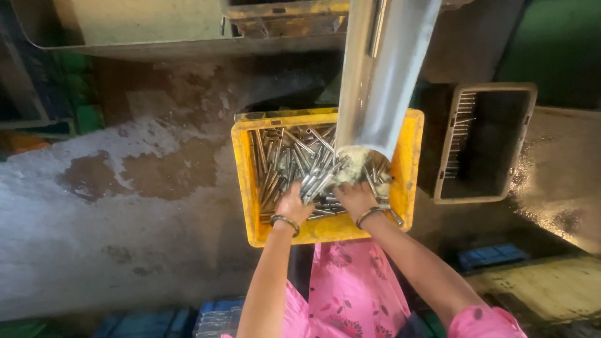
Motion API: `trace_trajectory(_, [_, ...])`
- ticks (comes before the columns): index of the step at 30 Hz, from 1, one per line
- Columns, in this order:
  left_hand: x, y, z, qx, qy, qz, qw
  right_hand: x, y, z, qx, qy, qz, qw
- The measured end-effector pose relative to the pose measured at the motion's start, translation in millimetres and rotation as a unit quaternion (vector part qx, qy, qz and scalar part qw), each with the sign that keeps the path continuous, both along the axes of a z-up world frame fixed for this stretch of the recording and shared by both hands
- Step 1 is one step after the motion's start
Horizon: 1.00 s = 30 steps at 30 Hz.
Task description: The person repeatedly scoops cylindrical metal parts from a yellow bin and transfers them into a smaller rectangular bin. The parts are handled by hand in small batches and placed into the second container.
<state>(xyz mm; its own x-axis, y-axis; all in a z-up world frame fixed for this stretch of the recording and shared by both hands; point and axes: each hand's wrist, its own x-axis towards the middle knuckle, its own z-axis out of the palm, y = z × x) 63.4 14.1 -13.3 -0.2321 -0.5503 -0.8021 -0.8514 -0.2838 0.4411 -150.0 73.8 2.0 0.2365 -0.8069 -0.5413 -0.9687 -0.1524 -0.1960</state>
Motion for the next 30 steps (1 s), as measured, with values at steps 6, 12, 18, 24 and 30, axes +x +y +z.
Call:
trace_trajectory(6, [-43,-23,18,-0.078,-0.074,-0.206,0.973,-30,-7,40,0.122,-0.024,-0.273,0.954])
trace_trajectory(12, [-92,-37,31,-0.133,-0.088,-0.190,0.969,-58,-39,49,0.224,-0.145,-0.657,0.705])
trace_trajectory(18, [-91,-63,27,0.132,-0.103,-0.028,0.985,-75,-91,-8,0.143,-0.284,-0.723,0.613])
trace_trajectory(24, [-24,-49,-16,0.088,0.202,0.307,0.926,-103,-99,-14,0.236,-0.346,-0.624,0.660])
trace_trajectory(30, [-12,-10,-40,0.041,0.136,0.088,0.986,-84,-22,-6,0.250,-0.524,-0.618,0.530])
